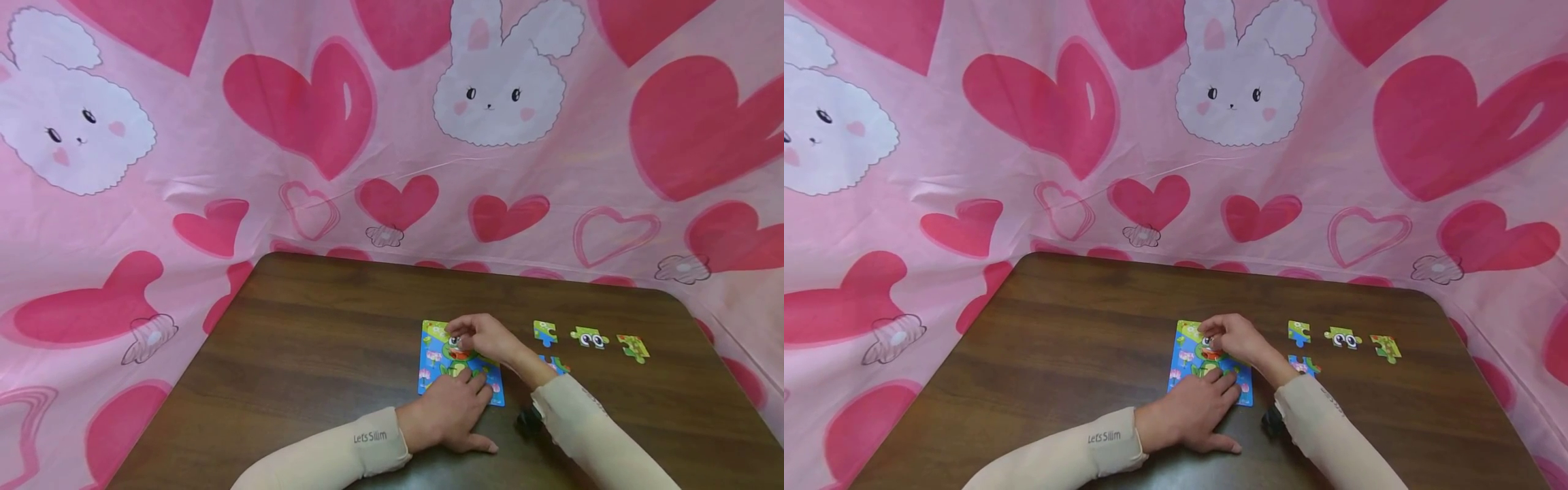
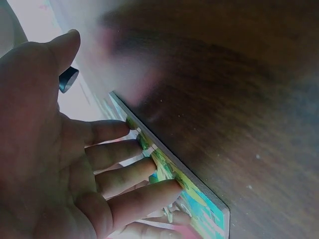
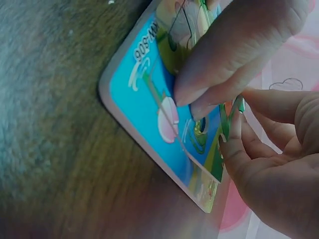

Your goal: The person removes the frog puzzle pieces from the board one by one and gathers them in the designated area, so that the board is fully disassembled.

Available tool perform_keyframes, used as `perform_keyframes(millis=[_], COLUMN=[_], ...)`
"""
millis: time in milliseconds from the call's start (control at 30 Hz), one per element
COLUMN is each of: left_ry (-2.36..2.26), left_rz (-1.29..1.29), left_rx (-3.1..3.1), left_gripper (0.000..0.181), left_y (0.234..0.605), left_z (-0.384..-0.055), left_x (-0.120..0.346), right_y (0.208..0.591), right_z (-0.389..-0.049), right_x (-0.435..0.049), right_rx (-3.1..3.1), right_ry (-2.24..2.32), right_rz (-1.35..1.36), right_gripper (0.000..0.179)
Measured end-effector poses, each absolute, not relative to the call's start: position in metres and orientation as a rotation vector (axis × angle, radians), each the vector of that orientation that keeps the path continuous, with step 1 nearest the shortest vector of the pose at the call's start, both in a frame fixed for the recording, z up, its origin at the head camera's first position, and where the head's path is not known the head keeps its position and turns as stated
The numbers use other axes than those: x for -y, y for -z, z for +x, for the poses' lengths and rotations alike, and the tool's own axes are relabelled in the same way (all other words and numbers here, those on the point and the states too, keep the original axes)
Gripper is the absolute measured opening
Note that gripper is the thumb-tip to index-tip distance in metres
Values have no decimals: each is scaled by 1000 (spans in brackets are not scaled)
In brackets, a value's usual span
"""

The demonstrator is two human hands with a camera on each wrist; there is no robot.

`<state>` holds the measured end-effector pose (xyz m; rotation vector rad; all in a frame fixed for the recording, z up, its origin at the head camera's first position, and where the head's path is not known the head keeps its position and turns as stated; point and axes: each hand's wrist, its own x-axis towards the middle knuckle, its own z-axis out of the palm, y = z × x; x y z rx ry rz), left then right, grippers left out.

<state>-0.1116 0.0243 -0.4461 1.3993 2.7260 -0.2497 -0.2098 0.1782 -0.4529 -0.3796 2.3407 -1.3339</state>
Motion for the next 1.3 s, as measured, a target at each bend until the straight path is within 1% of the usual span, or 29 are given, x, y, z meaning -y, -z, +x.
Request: perform_keyframes(millis=[267,433,633,933,1300], left_ry=[264,262,238,216,127], left_rz=[1401,1401,1371,1338,1312], left_rx=[-2732,-2739,-2712,-2690,-2658], left_gripper=[85,84,85,84,84], left_y=[443,443,443,442,441], left_z=[-111,-111,-111,-111,-115], left_x=[-25,-25,-26,-28,-27], right_y=[451,451,452,455,460], right_z=[-211,-211,-212,-213,-214], right_x=[-184,-187,-189,-189,-190], right_rx=[-2273,-2218,-2187,-2174,-2188], right_ry=[1369,1404,1406,1439,1465], right_rz=[-461,-501,-467,-482,-429], right_gripper=[27,29,33,31,28])
